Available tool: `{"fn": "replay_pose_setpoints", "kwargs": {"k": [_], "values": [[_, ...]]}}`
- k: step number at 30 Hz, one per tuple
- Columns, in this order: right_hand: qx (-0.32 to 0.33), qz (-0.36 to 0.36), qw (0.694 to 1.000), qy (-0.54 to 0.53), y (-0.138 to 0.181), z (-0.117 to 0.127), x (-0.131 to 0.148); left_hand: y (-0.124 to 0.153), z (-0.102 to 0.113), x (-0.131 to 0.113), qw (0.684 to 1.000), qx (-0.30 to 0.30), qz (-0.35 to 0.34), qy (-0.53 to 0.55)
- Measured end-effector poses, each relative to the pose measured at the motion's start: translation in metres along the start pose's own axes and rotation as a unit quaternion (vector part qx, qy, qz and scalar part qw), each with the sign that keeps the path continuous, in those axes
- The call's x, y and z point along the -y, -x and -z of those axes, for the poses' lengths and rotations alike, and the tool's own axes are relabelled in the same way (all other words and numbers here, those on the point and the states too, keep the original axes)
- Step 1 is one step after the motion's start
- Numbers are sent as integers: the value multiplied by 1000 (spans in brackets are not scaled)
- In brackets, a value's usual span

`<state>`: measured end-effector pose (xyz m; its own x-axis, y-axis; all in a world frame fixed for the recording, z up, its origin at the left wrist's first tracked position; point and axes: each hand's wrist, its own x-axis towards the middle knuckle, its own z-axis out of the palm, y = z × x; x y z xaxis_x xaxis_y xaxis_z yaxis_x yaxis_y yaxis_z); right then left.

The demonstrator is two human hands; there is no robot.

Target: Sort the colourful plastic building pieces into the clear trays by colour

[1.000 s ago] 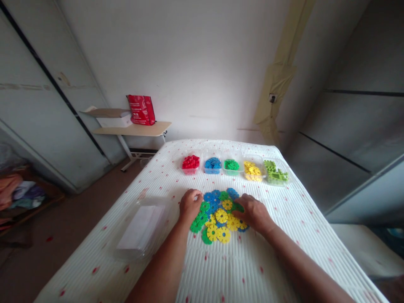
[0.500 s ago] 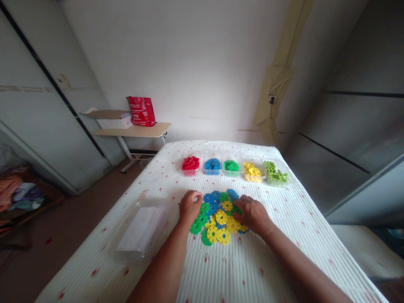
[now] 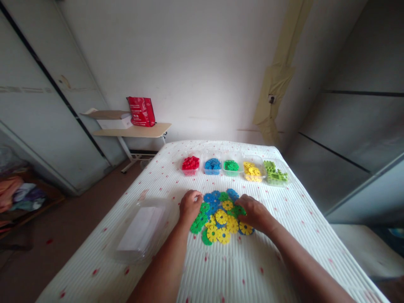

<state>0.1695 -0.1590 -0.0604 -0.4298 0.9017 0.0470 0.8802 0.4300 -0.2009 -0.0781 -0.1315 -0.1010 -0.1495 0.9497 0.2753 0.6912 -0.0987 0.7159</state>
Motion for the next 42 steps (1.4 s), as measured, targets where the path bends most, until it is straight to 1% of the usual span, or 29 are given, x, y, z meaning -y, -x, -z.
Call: {"fn": "replay_pose_setpoints", "kwargs": {"k": [6,10,12,14,17,19,21,23,25,27,32,35,42], "values": [[6,9,1000,2,-1,-2,-5,1,1,0,1000,-2,1,1],[2,8,1000,-25,-3,-4,-4,1,0,0,1000,-4,0,0],[-10,9,998,-55,-3,-2,-7,1,0,0,1000,-7,2,0],[-38,7,993,-111,-1,4,-14,1,0,0,1000,-8,4,-1],[-120,-5,976,-185,4,19,-33,1,0,0,1000,-9,7,1],[-167,-21,965,-201,8,26,-44,1,0,0,1000,-8,7,1],[-181,-31,963,-197,12,29,-50,1,0,0,1000,-7,7,1],[-150,-32,972,-180,14,28,-48,0,-1,1,1000,-6,6,1],[-91,-44,985,-142,13,26,-40,0,-1,2,1000,-5,3,1],[-38,-71,993,-86,12,25,-29,-1,-2,3,1000,-5,1,2],[30,-129,990,53,11,21,-4,-1,-3,5,1000,-7,-2,5],[54,-137,984,100,12,17,4,0,-3,4,1000,-9,-2,6],[58,-114,982,140,10,15,7,0,-2,2,1000,-11,0,5]]}}
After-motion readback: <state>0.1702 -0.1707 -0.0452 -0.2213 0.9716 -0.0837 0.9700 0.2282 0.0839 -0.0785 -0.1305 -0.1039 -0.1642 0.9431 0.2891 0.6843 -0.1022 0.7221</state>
